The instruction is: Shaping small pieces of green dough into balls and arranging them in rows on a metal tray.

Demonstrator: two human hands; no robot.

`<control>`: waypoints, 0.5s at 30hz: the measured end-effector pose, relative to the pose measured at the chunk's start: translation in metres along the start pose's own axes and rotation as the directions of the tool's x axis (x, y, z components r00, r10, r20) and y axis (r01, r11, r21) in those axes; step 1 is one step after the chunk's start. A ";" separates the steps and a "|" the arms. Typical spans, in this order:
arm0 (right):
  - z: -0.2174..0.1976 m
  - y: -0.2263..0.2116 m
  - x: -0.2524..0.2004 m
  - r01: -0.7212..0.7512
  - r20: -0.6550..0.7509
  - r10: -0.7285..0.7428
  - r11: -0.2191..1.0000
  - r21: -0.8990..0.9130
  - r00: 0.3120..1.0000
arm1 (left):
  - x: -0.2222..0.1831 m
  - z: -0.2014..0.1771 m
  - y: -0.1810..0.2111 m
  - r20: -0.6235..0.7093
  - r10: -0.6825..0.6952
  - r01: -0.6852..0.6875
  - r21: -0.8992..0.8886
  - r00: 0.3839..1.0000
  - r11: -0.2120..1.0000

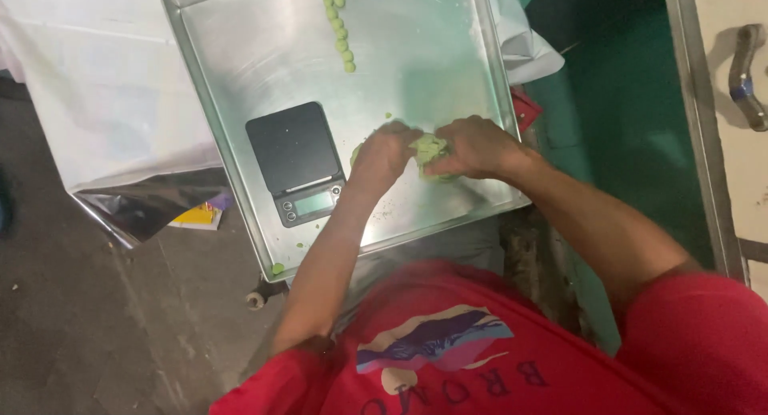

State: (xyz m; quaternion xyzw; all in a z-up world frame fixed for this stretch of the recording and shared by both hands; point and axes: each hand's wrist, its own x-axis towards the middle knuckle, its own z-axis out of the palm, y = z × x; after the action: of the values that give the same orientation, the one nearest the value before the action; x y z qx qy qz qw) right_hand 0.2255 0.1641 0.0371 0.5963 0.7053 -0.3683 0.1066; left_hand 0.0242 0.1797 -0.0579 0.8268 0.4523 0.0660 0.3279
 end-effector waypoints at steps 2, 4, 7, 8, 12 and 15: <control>0.008 -0.007 0.009 -0.026 0.045 0.024 0.999 0.037 0.999 | -0.001 -0.005 -0.001 -0.052 -0.011 0.011 0.001 0.999 1.000; 0.018 -0.012 0.013 -0.019 0.021 0.019 1.000 0.012 1.000 | -0.004 -0.006 0.007 -0.066 -0.076 0.073 -0.040 0.995 0.997; 0.027 -0.012 0.015 -0.027 -0.029 0.026 0.999 -0.024 0.999 | -0.009 -0.020 0.024 -0.093 -0.174 0.160 -0.139 0.980 0.977; 0.029 -0.012 0.015 -0.031 -0.049 0.030 0.999 -0.035 0.998 | -0.012 -0.027 0.030 -0.108 -0.219 0.195 -0.197 0.970 0.961; 0.042 -0.006 0.024 -0.043 -0.097 0.035 0.996 -0.081 0.995 | -0.016 -0.031 0.040 -0.098 -0.294 0.255 -0.288 0.951 0.923; 0.050 -0.001 0.031 -0.037 -0.110 0.023 0.991 -0.126 0.994 | -0.021 -0.033 0.038 -0.053 -0.363 0.310 -0.413 0.930 0.856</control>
State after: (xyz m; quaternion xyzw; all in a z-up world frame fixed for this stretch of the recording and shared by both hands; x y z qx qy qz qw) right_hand 0.2019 0.1558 -0.0162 0.6179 0.7230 -0.2879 0.1119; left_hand 0.0252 0.1653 -0.0056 0.6448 0.5872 0.1512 0.4653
